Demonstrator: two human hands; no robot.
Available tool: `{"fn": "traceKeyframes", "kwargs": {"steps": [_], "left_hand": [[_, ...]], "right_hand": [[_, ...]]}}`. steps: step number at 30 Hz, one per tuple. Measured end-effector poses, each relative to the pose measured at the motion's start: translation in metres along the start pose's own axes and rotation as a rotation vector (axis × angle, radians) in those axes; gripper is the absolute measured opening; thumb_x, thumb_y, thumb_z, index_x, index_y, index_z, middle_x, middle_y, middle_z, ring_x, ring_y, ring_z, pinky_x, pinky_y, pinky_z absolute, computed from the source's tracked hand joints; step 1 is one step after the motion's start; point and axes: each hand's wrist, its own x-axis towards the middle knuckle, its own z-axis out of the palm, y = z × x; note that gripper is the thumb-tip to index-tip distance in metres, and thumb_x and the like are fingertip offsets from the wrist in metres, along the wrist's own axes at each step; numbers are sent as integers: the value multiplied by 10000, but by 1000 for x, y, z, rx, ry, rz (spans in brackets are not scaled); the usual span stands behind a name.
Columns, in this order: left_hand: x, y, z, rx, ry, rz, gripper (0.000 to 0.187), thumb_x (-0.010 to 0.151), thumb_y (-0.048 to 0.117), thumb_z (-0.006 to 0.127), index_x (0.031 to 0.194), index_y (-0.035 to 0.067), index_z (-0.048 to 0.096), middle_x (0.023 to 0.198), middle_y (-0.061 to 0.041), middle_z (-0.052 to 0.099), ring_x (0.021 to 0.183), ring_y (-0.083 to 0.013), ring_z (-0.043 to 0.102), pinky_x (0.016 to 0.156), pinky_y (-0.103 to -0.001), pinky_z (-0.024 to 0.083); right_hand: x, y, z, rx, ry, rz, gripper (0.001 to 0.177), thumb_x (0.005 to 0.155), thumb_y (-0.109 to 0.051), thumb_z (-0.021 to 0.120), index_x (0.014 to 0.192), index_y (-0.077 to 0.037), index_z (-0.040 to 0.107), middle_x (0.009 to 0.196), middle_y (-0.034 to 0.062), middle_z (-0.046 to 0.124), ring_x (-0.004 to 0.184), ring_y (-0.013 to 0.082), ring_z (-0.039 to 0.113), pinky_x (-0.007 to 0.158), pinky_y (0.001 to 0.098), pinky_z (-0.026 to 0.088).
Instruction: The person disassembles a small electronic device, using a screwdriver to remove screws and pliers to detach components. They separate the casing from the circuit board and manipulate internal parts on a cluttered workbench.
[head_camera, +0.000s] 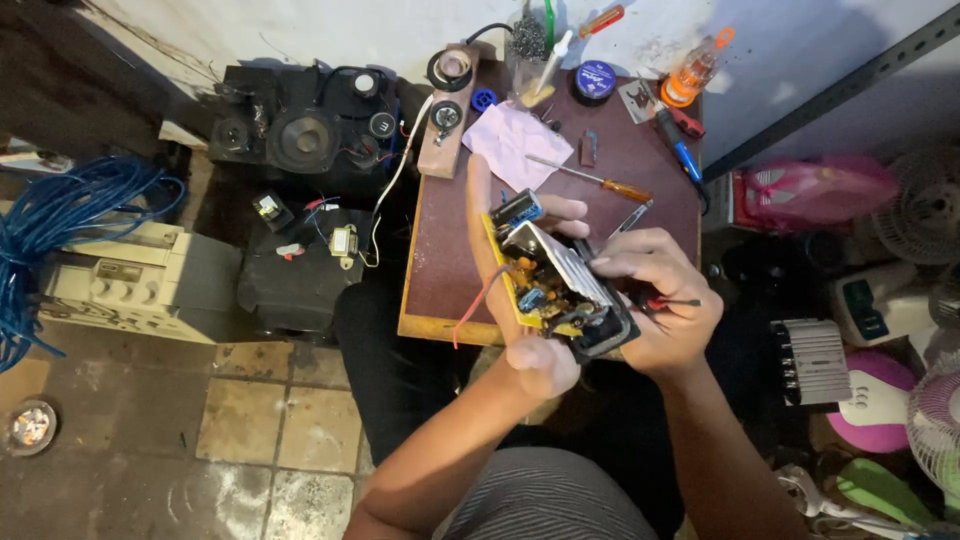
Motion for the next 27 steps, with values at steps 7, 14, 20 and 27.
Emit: {"fn": "traceKeyframes", "kwargs": {"steps": [7,14,20,27], "left_hand": [[1,5,0,-42,-3,-58,1439,701,974,508,1669,10,55,1125,-162,609,1015,-149,596,765,-185,544],[-1,-5,-9,-234,-45,-98,1179,861,831,423,1646,9,111,1166,-227,582,1033,-232,617,722,-245,601],[1,-9,-15,-328,-75,-140,1059,910,779,382,1579,-30,241,1208,-284,554,1040,-331,635,713,-325,629],[2,-9,-12,-296,-114,-58,856,994,637,379,1468,-76,360,1212,-292,549,1016,-404,622,812,-393,574]], "right_hand": [[-1,-4,0,-4,6,24,188,827,-51,867,899,71,744,890,227,683,728,215,651,687,321,552],[-7,-1,-1,28,11,22,219,857,-129,839,931,57,750,905,200,683,735,179,660,678,276,555],[-5,-2,0,37,16,8,225,854,-122,834,944,67,752,904,204,681,741,188,668,658,300,565],[-3,-2,-2,20,9,-31,176,862,-73,822,934,74,755,887,208,681,714,195,660,642,309,567]]}}
